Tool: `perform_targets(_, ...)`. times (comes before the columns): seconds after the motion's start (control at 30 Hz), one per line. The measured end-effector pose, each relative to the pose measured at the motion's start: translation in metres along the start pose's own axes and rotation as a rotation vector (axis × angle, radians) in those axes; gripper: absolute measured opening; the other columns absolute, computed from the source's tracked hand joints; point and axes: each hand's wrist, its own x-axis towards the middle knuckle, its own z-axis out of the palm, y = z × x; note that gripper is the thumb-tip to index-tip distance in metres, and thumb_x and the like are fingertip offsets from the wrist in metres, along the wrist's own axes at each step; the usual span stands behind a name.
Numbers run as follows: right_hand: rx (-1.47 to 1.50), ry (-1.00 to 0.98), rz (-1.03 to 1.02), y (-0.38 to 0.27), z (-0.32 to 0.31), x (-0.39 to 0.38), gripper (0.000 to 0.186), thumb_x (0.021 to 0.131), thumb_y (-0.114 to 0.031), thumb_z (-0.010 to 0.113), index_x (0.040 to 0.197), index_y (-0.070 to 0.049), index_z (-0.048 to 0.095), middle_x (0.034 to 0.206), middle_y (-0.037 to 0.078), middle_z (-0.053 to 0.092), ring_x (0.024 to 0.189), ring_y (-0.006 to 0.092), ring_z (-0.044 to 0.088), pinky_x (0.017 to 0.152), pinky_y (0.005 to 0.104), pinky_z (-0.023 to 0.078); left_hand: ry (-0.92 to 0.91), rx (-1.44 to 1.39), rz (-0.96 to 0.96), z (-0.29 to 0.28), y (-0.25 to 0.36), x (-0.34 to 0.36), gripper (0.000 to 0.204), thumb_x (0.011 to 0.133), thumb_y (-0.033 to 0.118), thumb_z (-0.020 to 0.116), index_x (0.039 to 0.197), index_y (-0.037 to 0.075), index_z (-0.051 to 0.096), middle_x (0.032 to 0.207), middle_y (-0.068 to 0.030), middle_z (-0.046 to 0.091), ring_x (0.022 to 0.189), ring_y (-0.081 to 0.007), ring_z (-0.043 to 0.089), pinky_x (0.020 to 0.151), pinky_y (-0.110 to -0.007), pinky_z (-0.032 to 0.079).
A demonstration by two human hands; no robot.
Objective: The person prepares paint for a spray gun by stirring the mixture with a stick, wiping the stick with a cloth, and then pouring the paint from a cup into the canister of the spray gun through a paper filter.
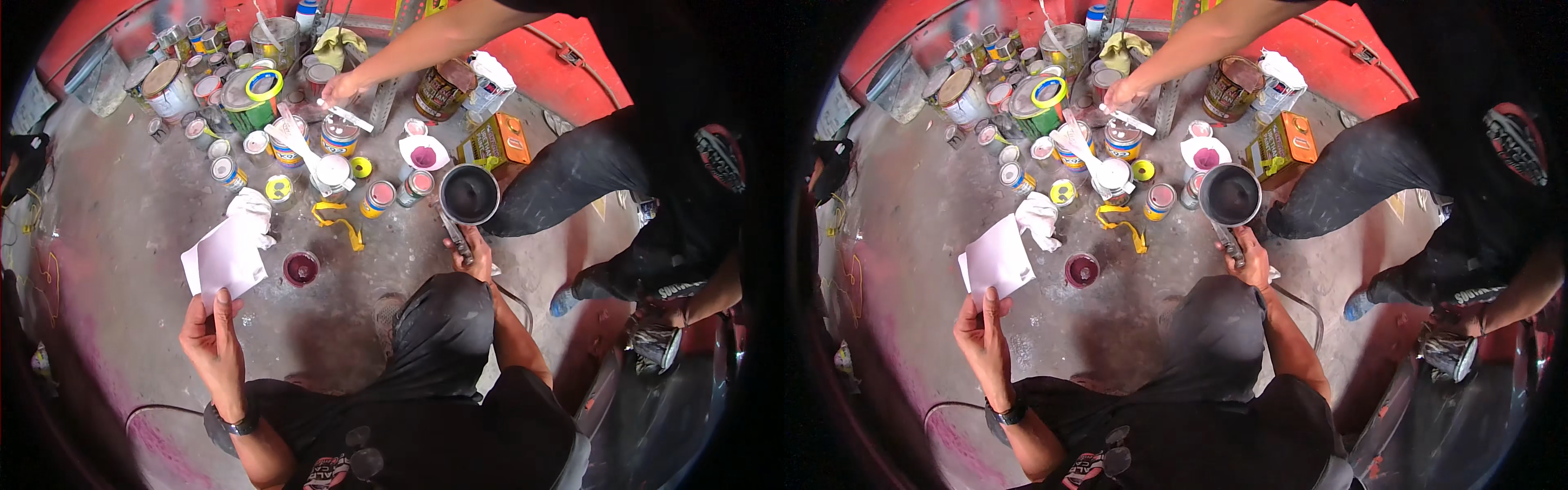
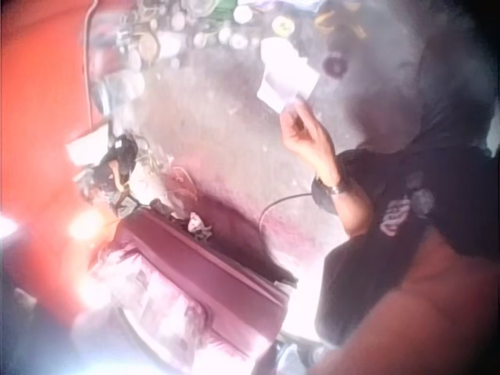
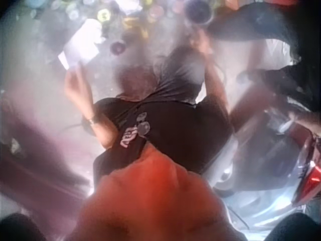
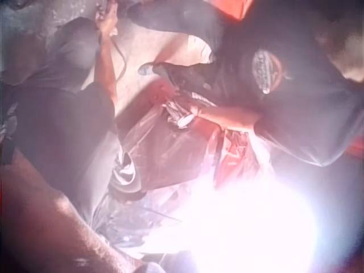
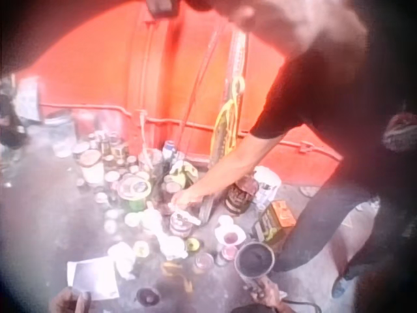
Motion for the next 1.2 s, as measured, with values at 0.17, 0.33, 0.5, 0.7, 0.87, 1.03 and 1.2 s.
perform_targets(0.17, -0.041, -0.007, -0.065, -0.003, -0.001, 0.005, 0.048, 0.080, -0.010, 0.077, 0.124, 0.000, 0.060, 0.111, 0.020, 0.067, 0.101, 0.0404, 0.066, 0.084, 0.0423, 0.054, -0.011, -0.056, -0.008, -0.001, 0.000, 0.000, 0.022, 0.102, 0.019, 0.064, 0.094, 0.000, 0.069, 0.081, 0.0032, 0.065, 0.074, -0.0040, 0.058, 0.071, -0.021, 0.046)
perform_targets(0.33, -0.141, -0.059, 0.047, -0.003, -0.012, 0.025, 0.042, 0.089, -0.016, 0.072, 0.128, -0.002, 0.061, 0.117, 0.023, 0.067, 0.108, 0.0411, 0.065, 0.087, 0.0451, 0.053, 0.012, -0.049, -0.009, -0.006, 0.007, -0.001, 0.021, 0.101, 0.017, 0.064, 0.094, -0.003, 0.066, 0.083, 0.0022, 0.062, 0.076, -0.0054, 0.059, 0.074, -0.022, 0.049)
perform_targets(0.5, -0.168, -0.074, 0.227, -0.003, -0.013, 0.042, 0.039, 0.094, -0.028, 0.069, 0.121, -0.001, 0.065, 0.105, 0.027, 0.069, 0.101, 0.0454, 0.066, 0.085, 0.0487, 0.053, 0.012, -0.067, -0.009, -0.010, 0.009, -0.001, 0.019, 0.101, 0.013, 0.063, 0.093, -0.004, 0.065, 0.082, 0.0011, 0.058, 0.078, -0.0066, 0.058, 0.074, -0.022, 0.049)
perform_targets(0.7, -0.345, -0.143, 0.411, 0.000, -0.014, 0.060, 0.041, 0.095, -0.035, 0.066, 0.121, -0.004, 0.065, 0.106, 0.028, 0.068, 0.102, 0.0470, 0.064, 0.084, 0.0518, 0.052, 0.012, -0.091, 0.008, -0.012, 0.007, -0.001, 0.018, 0.101, 0.012, 0.063, 0.093, -0.005, 0.065, 0.082, 0.0008, 0.058, 0.077, -0.0066, 0.058, 0.073, -0.022, 0.048)
perform_targets(0.87, -0.435, -0.161, 0.424, 0.005, -0.011, 0.072, 0.041, 0.095, -0.039, 0.063, 0.117, -0.004, 0.065, 0.103, 0.029, 0.068, 0.098, 0.0475, 0.065, 0.083, 0.0538, 0.052, 0.009, -0.065, -0.004, -0.014, 0.006, -0.001, 0.019, 0.101, 0.013, 0.063, 0.094, -0.005, 0.065, 0.084, 0.0009, 0.058, 0.078, -0.0068, 0.059, 0.073, -0.022, 0.047)
perform_targets(1.03, -0.446, -0.186, 0.406, 0.009, -0.014, 0.081, 0.041, 0.095, -0.038, 0.063, 0.117, -0.003, 0.064, 0.099, 0.028, 0.069, 0.095, 0.0472, 0.066, 0.080, 0.0547, 0.052, 0.002, -0.068, -0.015, -0.012, 0.005, -0.001, 0.019, 0.101, 0.014, 0.063, 0.096, -0.005, 0.066, 0.085, 0.0008, 0.059, 0.078, -0.0067, 0.059, 0.072, -0.022, 0.047)
perform_targets(1.2, -0.536, -0.268, 0.460, 0.018, -0.020, 0.090, 0.040, 0.095, -0.035, 0.063, 0.117, -0.002, 0.061, 0.098, 0.028, 0.069, 0.094, 0.0469, 0.067, 0.079, 0.0548, 0.053, -0.014, -0.032, -0.016, -0.014, 0.008, 0.000, 0.020, 0.101, 0.015, 0.064, 0.100, -0.005, 0.067, 0.084, 0.0003, 0.061, 0.078, -0.0067, 0.060, 0.072, -0.022, 0.046)
